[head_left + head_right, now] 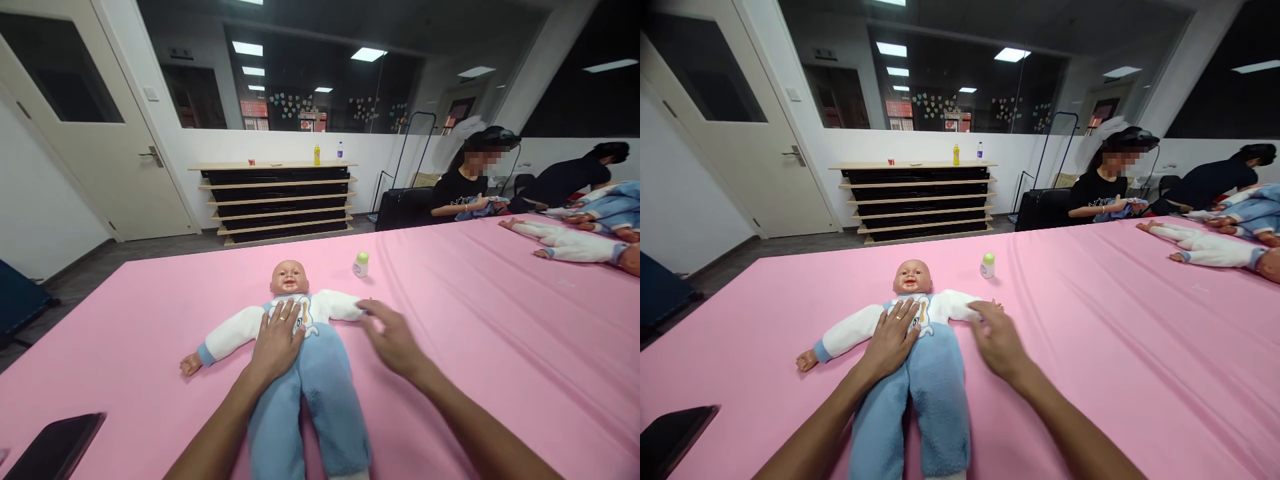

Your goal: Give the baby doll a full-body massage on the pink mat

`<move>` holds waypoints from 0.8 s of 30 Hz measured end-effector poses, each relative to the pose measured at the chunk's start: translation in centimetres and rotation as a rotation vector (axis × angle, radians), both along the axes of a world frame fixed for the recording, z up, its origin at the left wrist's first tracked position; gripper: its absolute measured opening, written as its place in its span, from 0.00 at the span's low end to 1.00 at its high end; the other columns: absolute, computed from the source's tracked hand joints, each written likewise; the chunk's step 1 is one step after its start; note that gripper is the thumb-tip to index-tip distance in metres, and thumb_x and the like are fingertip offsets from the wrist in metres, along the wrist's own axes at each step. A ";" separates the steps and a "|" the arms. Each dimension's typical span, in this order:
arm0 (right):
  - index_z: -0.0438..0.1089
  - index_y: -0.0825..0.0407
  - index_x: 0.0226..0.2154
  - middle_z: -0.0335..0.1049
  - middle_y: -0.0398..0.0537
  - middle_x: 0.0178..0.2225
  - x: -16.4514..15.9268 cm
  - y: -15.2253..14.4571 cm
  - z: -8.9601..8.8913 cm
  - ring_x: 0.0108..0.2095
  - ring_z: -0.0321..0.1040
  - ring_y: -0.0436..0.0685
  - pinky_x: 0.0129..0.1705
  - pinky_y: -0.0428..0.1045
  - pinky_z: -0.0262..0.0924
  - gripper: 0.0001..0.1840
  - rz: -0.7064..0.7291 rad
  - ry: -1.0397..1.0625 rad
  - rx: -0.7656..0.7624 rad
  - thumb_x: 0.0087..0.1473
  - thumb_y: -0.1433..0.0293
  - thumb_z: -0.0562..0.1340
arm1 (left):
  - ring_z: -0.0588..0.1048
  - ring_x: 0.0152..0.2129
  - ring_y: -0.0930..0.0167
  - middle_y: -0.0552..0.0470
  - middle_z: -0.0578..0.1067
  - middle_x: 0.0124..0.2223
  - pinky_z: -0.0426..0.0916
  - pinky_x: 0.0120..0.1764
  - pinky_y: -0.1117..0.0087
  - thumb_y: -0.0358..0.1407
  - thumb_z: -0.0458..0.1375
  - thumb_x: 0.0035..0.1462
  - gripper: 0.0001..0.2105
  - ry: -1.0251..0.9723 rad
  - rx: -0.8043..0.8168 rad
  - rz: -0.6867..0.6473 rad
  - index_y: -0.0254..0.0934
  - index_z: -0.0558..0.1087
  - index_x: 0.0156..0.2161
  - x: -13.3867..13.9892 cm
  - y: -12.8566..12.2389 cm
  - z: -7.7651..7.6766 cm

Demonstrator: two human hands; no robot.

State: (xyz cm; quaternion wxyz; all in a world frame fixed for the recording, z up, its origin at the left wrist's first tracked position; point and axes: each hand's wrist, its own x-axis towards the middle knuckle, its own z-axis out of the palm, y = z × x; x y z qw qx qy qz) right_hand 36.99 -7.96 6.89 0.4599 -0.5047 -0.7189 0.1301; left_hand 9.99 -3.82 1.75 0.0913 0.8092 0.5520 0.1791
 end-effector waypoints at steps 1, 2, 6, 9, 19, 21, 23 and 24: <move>0.72 0.48 0.50 0.73 0.52 0.49 -3.2 1.6 -0.6 0.50 0.70 0.58 0.54 0.58 0.64 0.16 0.108 -0.013 -0.021 0.61 0.67 0.56 | 0.50 0.66 0.58 0.50 0.54 0.69 0.42 0.63 0.44 0.46 0.43 0.66 0.25 -0.018 -0.003 -0.005 0.48 0.53 0.67 -0.2 0.0 -0.2; 0.70 0.50 0.52 0.70 0.53 0.52 -6.0 3.3 -1.3 0.54 0.66 0.59 0.59 0.59 0.61 0.19 0.168 -0.006 -0.008 0.60 0.69 0.55 | 0.51 0.66 0.58 0.50 0.55 0.69 0.42 0.63 0.43 0.45 0.43 0.66 0.25 -0.043 -0.008 -0.007 0.48 0.55 0.66 -0.4 0.1 -0.4; 0.64 0.55 0.58 0.62 0.56 0.60 -12.5 10.7 -3.6 0.62 0.56 0.63 0.66 0.60 0.47 0.27 -0.043 0.341 -0.171 0.57 0.66 0.57 | 0.63 0.59 0.59 0.42 0.68 0.60 0.50 0.61 0.46 0.44 0.45 0.65 0.23 -0.267 0.051 0.104 0.41 0.62 0.62 -1.1 2.4 0.1; 0.64 0.57 0.58 0.61 0.58 0.60 -14.2 15.9 -4.9 0.62 0.55 0.65 0.65 0.59 0.47 0.28 -0.171 0.527 -0.325 0.58 0.61 0.55 | 0.66 0.56 0.59 0.41 0.70 0.57 0.55 0.60 0.53 0.44 0.50 0.62 0.23 -0.613 0.139 0.266 0.37 0.66 0.59 -1.2 6.8 1.1; 0.70 0.51 0.52 0.68 0.48 0.56 -16.4 20.2 -6.7 0.57 0.61 0.58 0.62 0.51 0.52 0.25 -0.013 0.552 -0.285 0.56 0.57 0.58 | 0.71 0.52 0.60 0.41 0.75 0.53 0.61 0.56 0.59 0.42 0.52 0.57 0.19 -1.149 -0.002 0.339 0.32 0.75 0.46 -1.9 17.9 -2.9; 0.69 0.50 0.54 0.66 0.46 0.57 -16.4 20.1 -6.9 0.59 0.60 0.57 0.63 0.50 0.50 0.26 0.037 0.541 -0.254 0.54 0.57 0.60 | 0.71 0.50 0.62 0.42 0.75 0.52 0.63 0.55 0.61 0.43 0.53 0.56 0.19 -1.226 -0.009 0.329 0.33 0.75 0.46 -2.0 17.8 -3.8; 0.70 0.49 0.53 0.66 0.46 0.57 -16.3 20.2 -7.0 0.58 0.60 0.56 0.63 0.50 0.50 0.26 0.063 0.540 -0.244 0.54 0.57 0.60 | 0.71 0.50 0.63 0.43 0.75 0.53 0.63 0.54 0.63 0.44 0.54 0.55 0.20 -1.293 -0.008 0.311 0.33 0.74 0.47 -2.1 17.5 -4.1; 0.70 0.50 0.53 0.67 0.47 0.56 -16.1 20.4 -7.0 0.58 0.61 0.57 0.62 0.51 0.51 0.25 0.066 0.542 -0.247 0.54 0.57 0.60 | 0.71 0.50 0.63 0.43 0.75 0.52 0.63 0.54 0.64 0.44 0.54 0.55 0.20 -1.320 -0.007 0.299 0.33 0.74 0.47 -2.2 17.4 -4.2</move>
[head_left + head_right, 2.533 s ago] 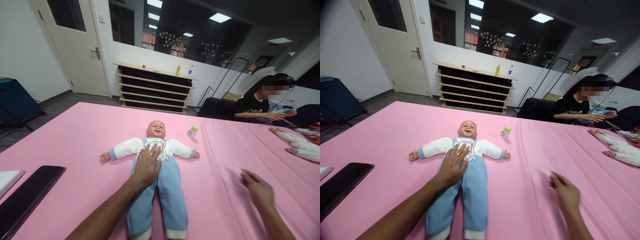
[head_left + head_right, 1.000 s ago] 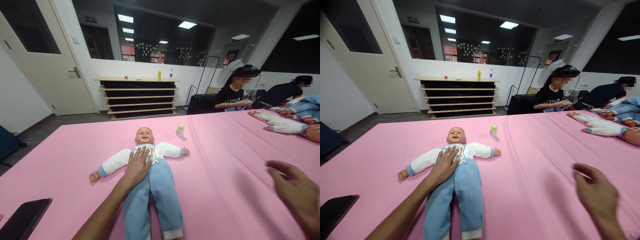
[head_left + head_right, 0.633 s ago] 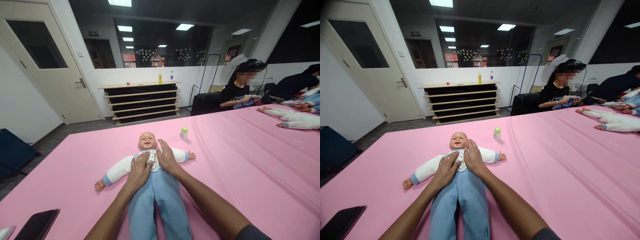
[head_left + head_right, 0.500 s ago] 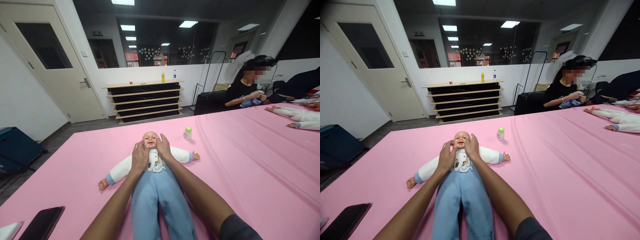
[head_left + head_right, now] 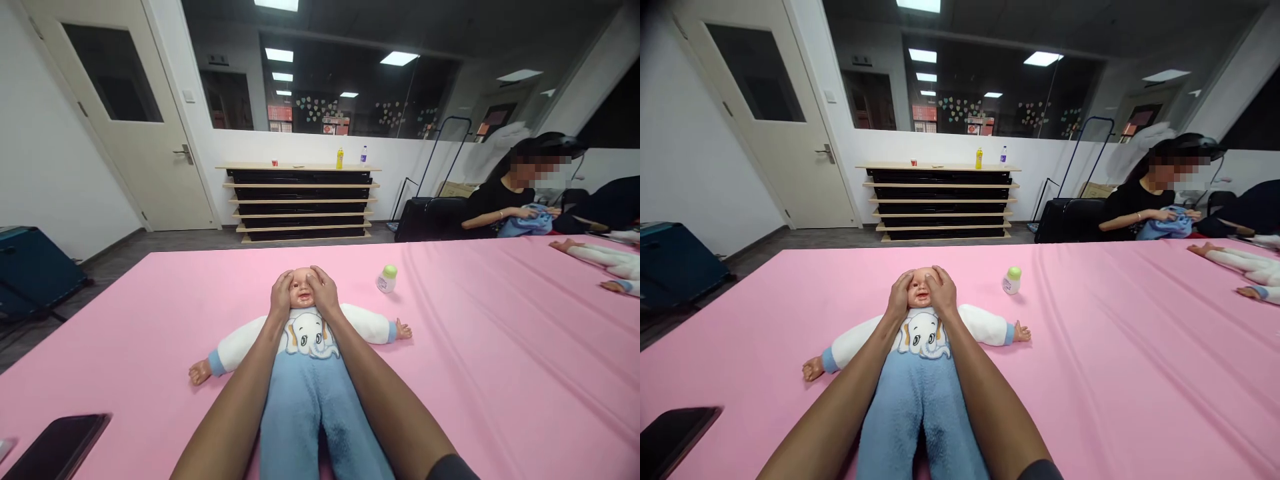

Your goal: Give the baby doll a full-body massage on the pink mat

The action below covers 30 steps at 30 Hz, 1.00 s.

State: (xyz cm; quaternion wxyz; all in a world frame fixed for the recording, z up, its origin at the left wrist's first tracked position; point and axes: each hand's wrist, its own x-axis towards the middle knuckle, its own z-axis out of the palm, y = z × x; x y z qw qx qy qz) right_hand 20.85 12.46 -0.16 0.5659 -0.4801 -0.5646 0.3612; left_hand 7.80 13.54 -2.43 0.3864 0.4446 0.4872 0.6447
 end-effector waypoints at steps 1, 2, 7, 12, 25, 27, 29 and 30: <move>0.70 0.51 0.52 0.67 0.48 0.56 0.2 0.3 0.0 0.57 0.62 0.57 0.61 0.51 0.52 0.25 0.001 0.002 -0.005 0.54 0.58 0.60 | 0.71 0.50 0.64 0.43 0.75 0.52 0.63 0.54 0.64 0.44 0.54 0.55 0.20 -0.022 0.009 -0.009 0.33 0.74 0.47 0.0 -0.2 0.0; 0.71 0.52 0.51 0.68 0.50 0.55 0.3 0.5 0.0 0.56 0.63 0.58 0.60 0.52 0.54 0.25 0.002 0.001 -0.011 0.53 0.58 0.61 | 0.72 0.49 0.63 0.43 0.75 0.51 0.64 0.53 0.63 0.45 0.55 0.54 0.20 -0.039 0.015 -0.018 0.33 0.73 0.47 -0.1 -0.3 0.1; 0.73 0.53 0.49 0.69 0.53 0.52 0.7 1.6 0.1 0.53 0.65 0.62 0.58 0.55 0.57 0.29 0.044 -0.006 -0.018 0.45 0.57 0.68 | 0.74 0.44 0.62 0.45 0.76 0.46 0.67 0.48 0.63 0.48 0.61 0.49 0.23 -0.068 0.016 -0.046 0.34 0.73 0.47 -0.1 -0.7 0.2; 0.71 0.52 0.51 0.71 0.51 0.52 0.8 1.3 -0.1 0.53 0.66 0.62 0.57 0.55 0.59 0.33 0.126 0.042 -0.054 0.45 0.54 0.68 | 0.75 0.41 0.62 0.47 0.77 0.43 0.67 0.46 0.63 0.47 0.64 0.45 0.24 -0.019 -0.006 -0.065 0.36 0.74 0.46 -0.4 -0.4 0.5; 0.71 0.52 0.50 0.71 0.49 0.51 1.1 2.1 -0.6 0.54 0.65 0.61 0.60 0.55 0.55 0.24 0.189 0.090 -0.030 0.53 0.57 0.61 | 0.72 0.49 0.62 0.46 0.75 0.52 0.66 0.51 0.63 0.46 0.60 0.49 0.24 0.023 0.009 -0.180 0.36 0.73 0.50 -0.8 0.4 0.6; 0.71 0.52 0.49 0.72 0.48 0.50 1.0 2.0 -0.6 0.51 0.67 0.60 0.57 0.54 0.58 0.23 0.190 0.089 -0.023 0.54 0.58 0.60 | 0.72 0.50 0.61 0.45 0.74 0.54 0.66 0.52 0.62 0.48 0.61 0.48 0.28 -0.032 -0.006 -0.221 0.35 0.73 0.52 -1.0 0.4 0.4; 0.72 0.51 0.48 0.73 0.46 0.48 1.0 2.0 -0.6 0.49 0.68 0.58 0.55 0.52 0.60 0.22 0.181 0.078 -0.013 0.55 0.58 0.59 | 0.73 0.49 0.59 0.45 0.75 0.53 0.68 0.50 0.61 0.48 0.63 0.45 0.29 -0.105 -0.034 -0.254 0.35 0.73 0.52 -1.2 0.8 0.1; 0.72 0.51 0.47 0.73 0.45 0.48 1.0 2.1 -0.6 0.49 0.68 0.58 0.55 0.51 0.61 0.21 0.176 0.069 -0.007 0.55 0.59 0.59 | 0.73 0.49 0.58 0.46 0.76 0.52 0.69 0.50 0.60 0.48 0.64 0.44 0.29 -0.139 -0.041 -0.262 0.35 0.73 0.51 -1.3 1.0 -0.2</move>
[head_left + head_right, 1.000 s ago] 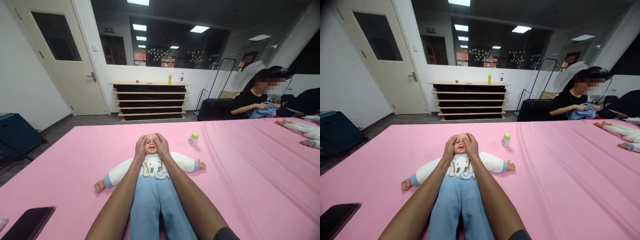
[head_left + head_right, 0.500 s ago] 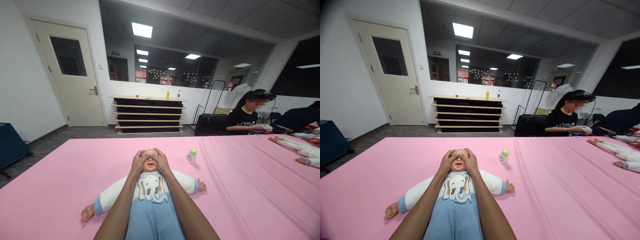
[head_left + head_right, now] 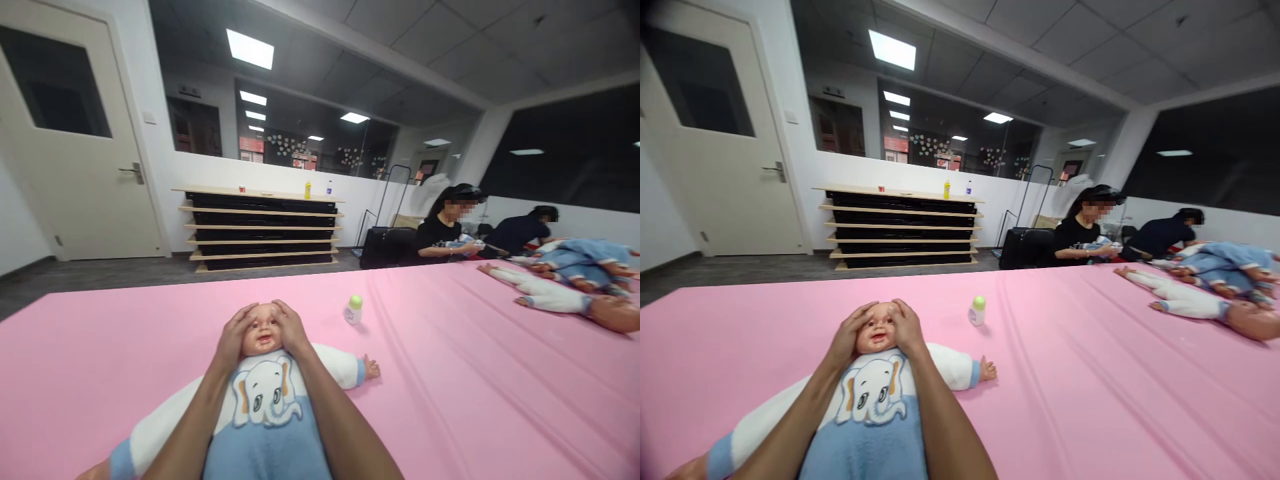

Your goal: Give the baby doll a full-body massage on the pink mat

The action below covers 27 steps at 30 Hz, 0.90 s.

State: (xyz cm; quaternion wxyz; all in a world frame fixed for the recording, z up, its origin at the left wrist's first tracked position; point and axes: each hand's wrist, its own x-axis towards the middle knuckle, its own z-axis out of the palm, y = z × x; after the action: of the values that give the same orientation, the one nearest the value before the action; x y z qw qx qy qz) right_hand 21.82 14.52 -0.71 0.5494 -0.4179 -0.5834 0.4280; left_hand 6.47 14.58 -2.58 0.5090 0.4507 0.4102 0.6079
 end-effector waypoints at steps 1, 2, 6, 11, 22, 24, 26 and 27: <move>0.73 0.50 0.46 0.74 0.44 0.46 0.0 0.1 0.0 0.48 0.69 0.57 0.54 0.51 0.61 0.19 -0.004 -0.008 0.004 0.55 0.60 0.58 | 0.73 0.50 0.58 0.46 0.76 0.52 0.69 0.50 0.60 0.48 0.65 0.43 0.29 -0.028 -0.005 -0.002 0.36 0.74 0.50 -0.1 0.3 -0.2; 0.73 0.50 0.45 0.74 0.43 0.45 0.0 0.1 0.0 0.47 0.69 0.57 0.53 0.51 0.62 0.18 -0.006 -0.014 0.005 0.55 0.60 0.58 | 0.72 0.50 0.57 0.46 0.76 0.52 0.68 0.51 0.60 0.48 0.65 0.44 0.28 -0.050 -0.002 0.003 0.36 0.74 0.49 -0.1 0.5 -0.4; 0.73 0.51 0.44 0.73 0.45 0.47 0.0 0.4 -0.3 0.50 0.67 0.58 0.57 0.51 0.58 0.18 -0.023 0.010 -0.006 0.56 0.61 0.56 | 0.70 0.52 0.57 0.44 0.76 0.52 0.65 0.55 0.59 0.48 0.63 0.47 0.25 -0.121 0.041 0.040 0.32 0.75 0.47 0.2 0.4 -0.5; 0.71 0.53 0.47 0.71 0.49 0.51 0.2 0.5 -0.6 0.54 0.65 0.60 0.59 0.53 0.55 0.22 0.025 0.057 -0.043 0.55 0.57 0.58 | 0.74 0.47 0.59 0.42 0.76 0.48 0.68 0.50 0.59 0.49 0.63 0.48 0.27 -0.105 0.055 0.042 0.31 0.74 0.48 0.5 -0.3 0.2; 0.71 0.52 0.49 0.73 0.48 0.47 0.3 -0.4 0.5 0.50 0.67 0.62 0.53 0.53 0.61 0.30 0.086 0.063 -0.105 0.45 0.56 0.68 | 0.75 0.44 0.61 0.43 0.76 0.49 0.68 0.48 0.61 0.43 0.67 0.46 0.28 -0.119 0.020 -0.067 0.34 0.72 0.52 0.3 -0.7 0.2; 0.71 0.52 0.48 0.73 0.48 0.46 0.2 -0.1 0.0 0.49 0.67 0.62 0.53 0.53 0.61 0.28 0.100 0.095 -0.108 0.47 0.56 0.67 | 0.74 0.46 0.60 0.43 0.76 0.49 0.67 0.49 0.61 0.43 0.67 0.46 0.26 -0.121 0.027 -0.059 0.34 0.73 0.51 0.3 -0.5 0.2; 0.71 0.52 0.48 0.73 0.48 0.47 0.1 0.3 -0.5 0.49 0.67 0.62 0.53 0.53 0.61 0.27 0.109 0.118 -0.108 0.48 0.56 0.66 | 0.73 0.47 0.60 0.43 0.76 0.50 0.66 0.51 0.60 0.43 0.66 0.47 0.24 -0.119 0.037 -0.050 0.34 0.74 0.49 0.3 -0.4 0.1; 0.71 0.52 0.48 0.73 0.48 0.47 0.1 0.5 -0.7 0.49 0.67 0.62 0.53 0.53 0.61 0.27 0.109 0.126 -0.106 0.48 0.56 0.66 | 0.73 0.48 0.59 0.44 0.76 0.50 0.66 0.52 0.60 0.43 0.65 0.48 0.23 -0.117 0.042 -0.049 0.34 0.75 0.49 0.3 -0.3 0.1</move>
State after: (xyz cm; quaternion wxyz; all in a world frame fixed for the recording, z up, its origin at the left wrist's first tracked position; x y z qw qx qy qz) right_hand 21.94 15.01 -1.41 0.5379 -0.3863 -0.5461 0.5131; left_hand 6.75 14.27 -2.51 0.5372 0.4347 0.3557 0.6292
